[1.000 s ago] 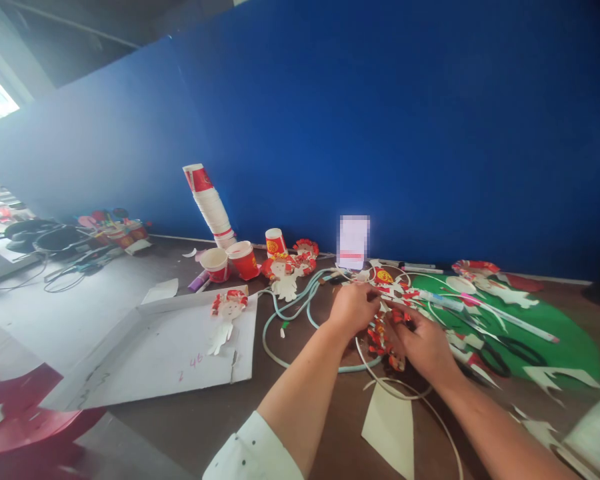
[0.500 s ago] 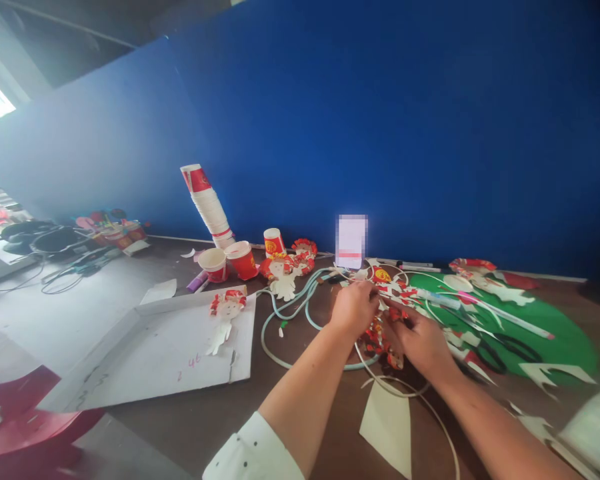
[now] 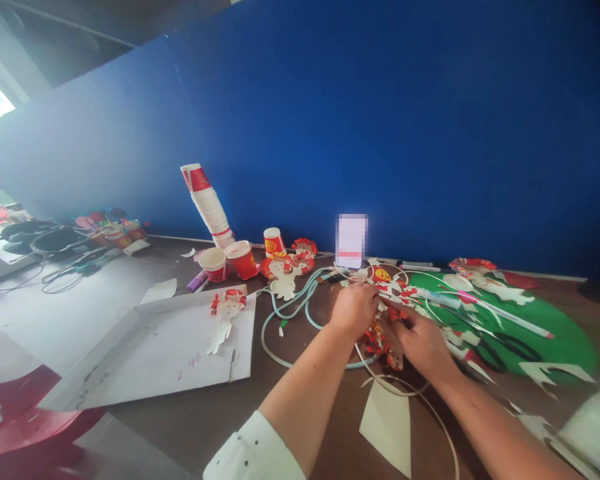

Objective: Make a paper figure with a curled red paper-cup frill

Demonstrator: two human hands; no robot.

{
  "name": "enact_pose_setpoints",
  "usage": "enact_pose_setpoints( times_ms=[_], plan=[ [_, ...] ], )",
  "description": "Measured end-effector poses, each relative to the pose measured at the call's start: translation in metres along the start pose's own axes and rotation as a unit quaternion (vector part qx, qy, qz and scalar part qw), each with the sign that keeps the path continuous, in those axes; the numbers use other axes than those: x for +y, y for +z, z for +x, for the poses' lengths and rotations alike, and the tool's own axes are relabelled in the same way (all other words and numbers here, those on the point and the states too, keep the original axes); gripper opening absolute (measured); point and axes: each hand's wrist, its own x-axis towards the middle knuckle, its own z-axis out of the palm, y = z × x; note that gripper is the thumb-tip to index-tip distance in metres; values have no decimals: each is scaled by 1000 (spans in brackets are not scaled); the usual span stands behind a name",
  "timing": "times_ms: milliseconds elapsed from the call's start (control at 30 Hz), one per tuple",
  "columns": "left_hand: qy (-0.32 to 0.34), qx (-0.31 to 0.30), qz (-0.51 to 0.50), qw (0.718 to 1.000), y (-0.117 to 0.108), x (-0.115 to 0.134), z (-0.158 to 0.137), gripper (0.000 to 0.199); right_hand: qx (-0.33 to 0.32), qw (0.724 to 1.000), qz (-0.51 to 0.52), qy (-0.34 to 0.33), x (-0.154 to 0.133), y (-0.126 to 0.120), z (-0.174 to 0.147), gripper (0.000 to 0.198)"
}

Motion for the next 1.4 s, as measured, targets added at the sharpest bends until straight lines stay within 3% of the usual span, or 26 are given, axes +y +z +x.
enact_pose_setpoints(
  times_ms=[233,500,767,967,1400],
  plan=[
    [-5,-44,-27,999,-1,0,0,30,4,1000,-4,17,-4,-2,-1,37],
    [11,-26,-92,995,1,-4,3,31,8,999,11,36,-3,-2,-1,39],
    [-68,-5,-176,982,-1,-8,3,20,12,999,28,38,-6,-2,-1,38],
    [-68,11,-175,982,-1,-9,3,22,10,998,38,40,-8,-4,-2,37],
    [-74,-23,-162,984,-7,-13,4,21,0,999,28,30,-6,-2,-2,36]
  ],
)
